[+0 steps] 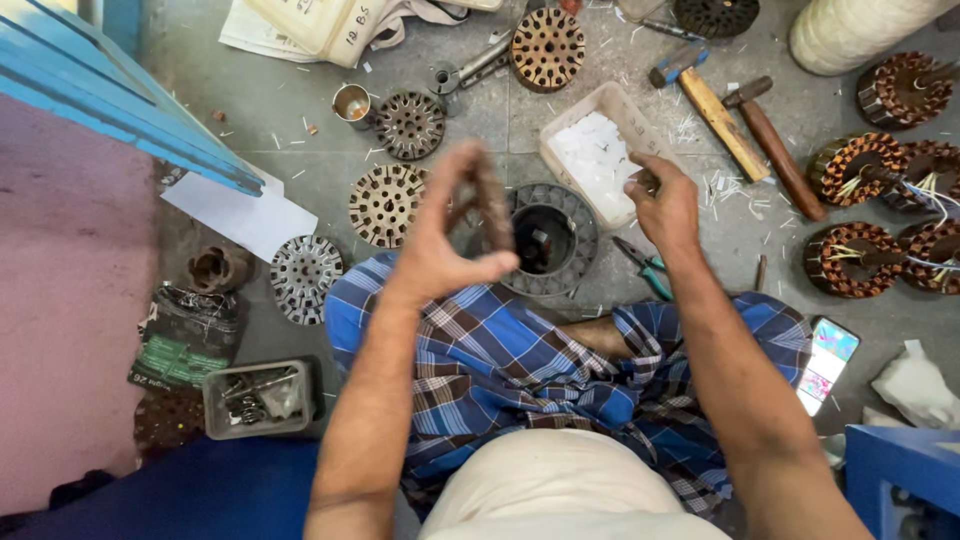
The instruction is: The person sits on the floor and inserts small white rectangular pieces into slots on a circular metal component. They repeatedly pick pieces from a nearby container and place them into the component, rotating it as needed.
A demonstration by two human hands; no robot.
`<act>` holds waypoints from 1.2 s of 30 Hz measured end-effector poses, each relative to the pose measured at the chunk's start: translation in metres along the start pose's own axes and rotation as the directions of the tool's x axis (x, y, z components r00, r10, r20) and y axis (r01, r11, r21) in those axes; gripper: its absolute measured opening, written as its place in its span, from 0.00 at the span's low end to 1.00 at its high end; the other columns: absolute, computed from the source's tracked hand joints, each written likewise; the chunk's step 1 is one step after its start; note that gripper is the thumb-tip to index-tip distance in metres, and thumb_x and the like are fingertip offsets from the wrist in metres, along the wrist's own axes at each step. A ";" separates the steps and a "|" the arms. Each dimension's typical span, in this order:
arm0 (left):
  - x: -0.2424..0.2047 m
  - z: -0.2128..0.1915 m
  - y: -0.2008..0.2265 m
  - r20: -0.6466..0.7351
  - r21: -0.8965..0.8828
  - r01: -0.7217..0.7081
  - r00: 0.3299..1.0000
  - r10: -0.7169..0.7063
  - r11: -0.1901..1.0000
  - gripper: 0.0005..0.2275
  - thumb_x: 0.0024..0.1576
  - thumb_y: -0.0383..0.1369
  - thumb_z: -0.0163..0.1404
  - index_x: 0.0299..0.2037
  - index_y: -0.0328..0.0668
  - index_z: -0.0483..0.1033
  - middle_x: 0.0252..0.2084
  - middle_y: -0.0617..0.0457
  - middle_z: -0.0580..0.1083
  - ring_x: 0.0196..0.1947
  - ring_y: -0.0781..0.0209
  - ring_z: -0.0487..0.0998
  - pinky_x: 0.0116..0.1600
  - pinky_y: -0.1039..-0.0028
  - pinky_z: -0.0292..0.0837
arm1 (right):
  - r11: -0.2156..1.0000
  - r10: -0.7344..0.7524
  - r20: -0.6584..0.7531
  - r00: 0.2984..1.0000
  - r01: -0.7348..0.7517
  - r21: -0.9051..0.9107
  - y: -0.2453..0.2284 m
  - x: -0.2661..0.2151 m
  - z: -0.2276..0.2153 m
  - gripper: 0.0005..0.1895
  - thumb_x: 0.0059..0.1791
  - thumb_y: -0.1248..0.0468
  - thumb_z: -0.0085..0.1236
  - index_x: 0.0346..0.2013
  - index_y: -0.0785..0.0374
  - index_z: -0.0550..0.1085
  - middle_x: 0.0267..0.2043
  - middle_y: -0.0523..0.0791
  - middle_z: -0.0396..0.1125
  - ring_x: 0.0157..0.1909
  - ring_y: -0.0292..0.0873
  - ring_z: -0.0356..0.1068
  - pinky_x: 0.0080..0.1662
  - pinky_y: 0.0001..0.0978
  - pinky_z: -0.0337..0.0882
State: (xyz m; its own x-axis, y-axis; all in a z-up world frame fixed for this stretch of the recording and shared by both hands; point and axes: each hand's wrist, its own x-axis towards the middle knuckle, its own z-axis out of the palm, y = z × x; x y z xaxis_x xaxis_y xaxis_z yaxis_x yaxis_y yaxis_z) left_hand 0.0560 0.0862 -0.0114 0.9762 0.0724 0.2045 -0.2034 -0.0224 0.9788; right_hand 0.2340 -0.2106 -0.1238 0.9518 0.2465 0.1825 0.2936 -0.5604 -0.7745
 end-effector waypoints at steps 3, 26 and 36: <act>0.005 0.032 -0.015 0.101 -0.018 -0.070 0.992 0.071 0.997 0.50 0.44 0.32 0.70 0.78 0.45 0.51 0.77 0.47 0.58 0.80 0.49 0.57 0.83 0.61 0.52 | 0.960 0.171 0.052 0.984 -0.178 0.214 -0.016 -0.010 -0.012 0.25 0.47 0.76 0.62 0.60 0.64 0.75 0.40 0.45 0.71 0.37 0.36 0.71 0.38 0.28 0.73; -0.018 0.045 0.005 -0.105 0.263 -0.095 0.986 0.126 0.960 0.25 0.55 0.35 0.64 0.62 0.42 0.72 0.65 0.48 0.67 0.64 0.54 0.71 0.65 0.66 0.72 | 0.835 0.118 0.135 0.984 -0.172 0.523 -0.120 -0.095 -0.032 0.18 0.47 0.77 0.66 0.51 0.69 0.78 0.45 0.45 0.74 0.46 0.35 0.75 0.48 0.25 0.77; -0.062 0.084 0.029 -0.088 0.064 0.146 0.986 -0.140 0.987 0.05 0.55 0.27 0.62 0.39 0.35 0.82 0.37 0.52 0.80 0.33 0.70 0.81 0.36 0.82 0.77 | 0.746 0.058 0.224 0.973 -0.191 0.637 -0.144 -0.144 -0.038 0.21 0.46 0.75 0.65 0.54 0.68 0.76 0.43 0.44 0.77 0.44 0.34 0.76 0.48 0.25 0.78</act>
State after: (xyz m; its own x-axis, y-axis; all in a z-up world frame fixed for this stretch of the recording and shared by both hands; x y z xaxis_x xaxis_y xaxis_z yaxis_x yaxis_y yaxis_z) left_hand -0.0041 -0.0031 0.0039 0.9845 0.1625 0.0655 -0.0538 -0.0757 0.9957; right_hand 0.0582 -0.1953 -0.0150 0.9231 0.3846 -0.0033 -0.0196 0.0386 -0.9991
